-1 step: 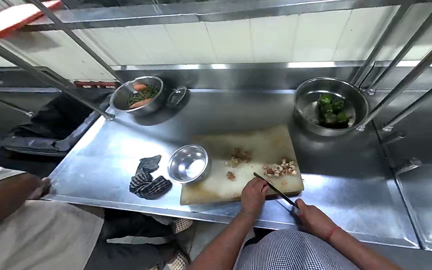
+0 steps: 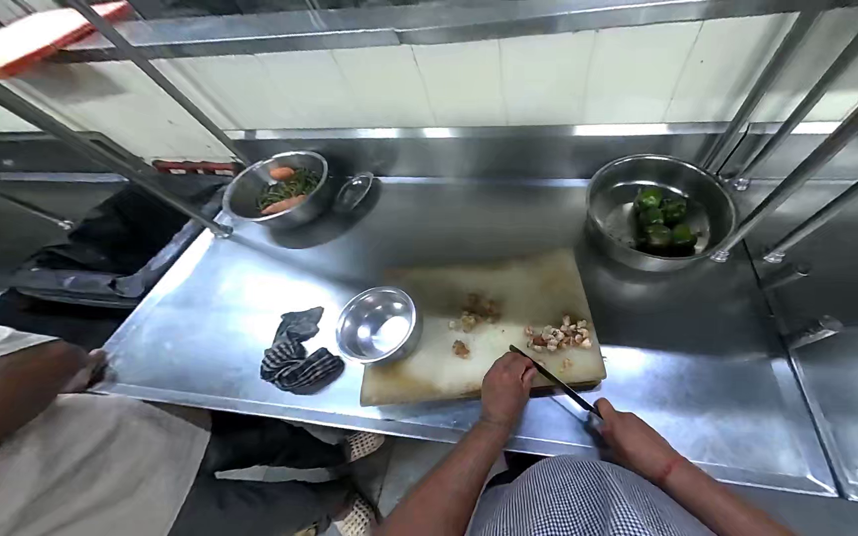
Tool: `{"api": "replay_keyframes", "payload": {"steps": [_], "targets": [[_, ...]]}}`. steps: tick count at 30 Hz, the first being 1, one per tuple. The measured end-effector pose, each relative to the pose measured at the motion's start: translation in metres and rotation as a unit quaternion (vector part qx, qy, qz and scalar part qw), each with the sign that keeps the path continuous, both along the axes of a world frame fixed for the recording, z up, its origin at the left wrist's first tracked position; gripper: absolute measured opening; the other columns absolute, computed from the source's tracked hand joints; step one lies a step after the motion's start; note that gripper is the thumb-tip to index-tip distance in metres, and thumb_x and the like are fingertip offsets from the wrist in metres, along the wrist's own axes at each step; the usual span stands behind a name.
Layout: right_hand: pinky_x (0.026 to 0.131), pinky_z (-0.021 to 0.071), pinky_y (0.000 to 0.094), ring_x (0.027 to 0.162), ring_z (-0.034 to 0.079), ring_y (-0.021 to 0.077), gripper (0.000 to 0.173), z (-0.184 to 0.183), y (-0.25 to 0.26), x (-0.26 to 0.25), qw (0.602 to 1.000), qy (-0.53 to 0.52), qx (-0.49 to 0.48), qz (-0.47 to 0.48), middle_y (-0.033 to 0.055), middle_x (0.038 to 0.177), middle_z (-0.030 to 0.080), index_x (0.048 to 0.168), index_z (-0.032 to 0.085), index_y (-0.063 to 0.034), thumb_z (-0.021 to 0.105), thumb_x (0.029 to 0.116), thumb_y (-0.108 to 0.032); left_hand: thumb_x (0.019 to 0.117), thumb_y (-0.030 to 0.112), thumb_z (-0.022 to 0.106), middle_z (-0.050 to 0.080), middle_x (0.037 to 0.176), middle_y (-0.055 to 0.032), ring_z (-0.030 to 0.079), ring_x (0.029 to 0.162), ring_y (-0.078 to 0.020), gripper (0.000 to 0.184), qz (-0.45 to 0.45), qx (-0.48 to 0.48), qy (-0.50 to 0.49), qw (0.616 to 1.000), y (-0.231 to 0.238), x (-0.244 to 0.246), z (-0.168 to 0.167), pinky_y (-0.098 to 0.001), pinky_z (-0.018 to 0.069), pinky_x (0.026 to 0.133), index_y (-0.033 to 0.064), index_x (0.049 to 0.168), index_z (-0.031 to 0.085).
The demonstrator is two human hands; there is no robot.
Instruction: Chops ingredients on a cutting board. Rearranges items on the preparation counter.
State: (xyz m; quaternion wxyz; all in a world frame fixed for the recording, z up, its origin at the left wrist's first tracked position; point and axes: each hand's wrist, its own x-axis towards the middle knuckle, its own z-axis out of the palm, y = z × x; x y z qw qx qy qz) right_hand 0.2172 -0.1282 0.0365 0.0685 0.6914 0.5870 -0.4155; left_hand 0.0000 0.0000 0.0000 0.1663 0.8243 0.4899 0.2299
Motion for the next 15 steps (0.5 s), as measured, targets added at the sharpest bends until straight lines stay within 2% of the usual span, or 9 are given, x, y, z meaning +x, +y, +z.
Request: {"api": "replay_keyframes", "payload": {"steps": [3,6,9,12,15], "targets": [[0.083,0.055,0.0557,0.093,0.069,0.0375,0.038,-0.006,-0.023,0.024,0.998,0.055,-0.01,-0.034,0.0195,0.099,0.068,0.136,0.048,-0.008,0.051,0.1049,-0.03,0.0925,0.018,0.074,0.074,0.104,-0.0077,0.072,0.097,-0.0212,0.011,-0.002,0.001,-0.003,1.0,-0.001,0.006,0.0,-0.041,0.0612,0.088,0.0088,0.098,0.077],[0.079,0.0549,0.0525,0.085,0.068,0.0313,0.038,-0.014,-0.031,0.032,0.989,0.126,0.016,-0.071,0.0155,0.095,0.068,0.135,0.053,-0.0091,0.055,0.1033,-0.03,0.0978,0.023,0.07,0.071,0.112,-0.0108,0.07,0.104,-0.0244,0.018,0.01,-0.026,-0.015,0.999,0.003,-0.002,0.009,-0.0432,0.0592,0.093,0.0083,0.105,0.077],[0.075,0.0544,0.052,0.08,0.067,0.032,0.037,-0.009,-0.027,0.032,0.99,0.118,0.056,-0.053,0.016,0.09,0.067,0.135,0.054,-0.0096,0.054,0.1042,-0.029,0.1012,0.027,0.065,0.064,0.126,-0.0198,0.061,0.12,-0.0376,0.03,0.122,-0.015,-0.003,0.992,0.016,-0.029,0.023,-0.0535,0.0505,0.104,0.0064,0.122,0.071],[0.081,0.0546,0.0555,0.089,0.069,0.0373,0.035,-0.005,-0.02,0.026,0.996,0.087,0.022,0.016,0.0191,0.096,0.069,0.135,0.053,-0.0099,0.052,0.1054,-0.029,0.0997,0.029,0.065,0.057,0.137,-0.0236,0.056,0.126,-0.0434,0.043,0.219,-0.049,0.022,0.974,0.036,-0.06,0.029,-0.0607,0.0467,0.105,0.005,0.135,0.061],[0.082,0.0546,0.0546,0.09,0.069,0.0363,0.034,-0.003,-0.014,0.023,0.997,0.071,-0.001,-0.009,0.0183,0.096,0.068,0.134,0.051,-0.0097,0.051,0.1057,-0.029,0.0975,0.017,0.069,0.064,0.124,-0.0203,0.064,0.114,-0.0366,0.032,0.211,-0.099,0.021,0.972,0.046,-0.063,0.023,-0.054,0.0541,0.099,0.0021,0.125,0.066]]}}
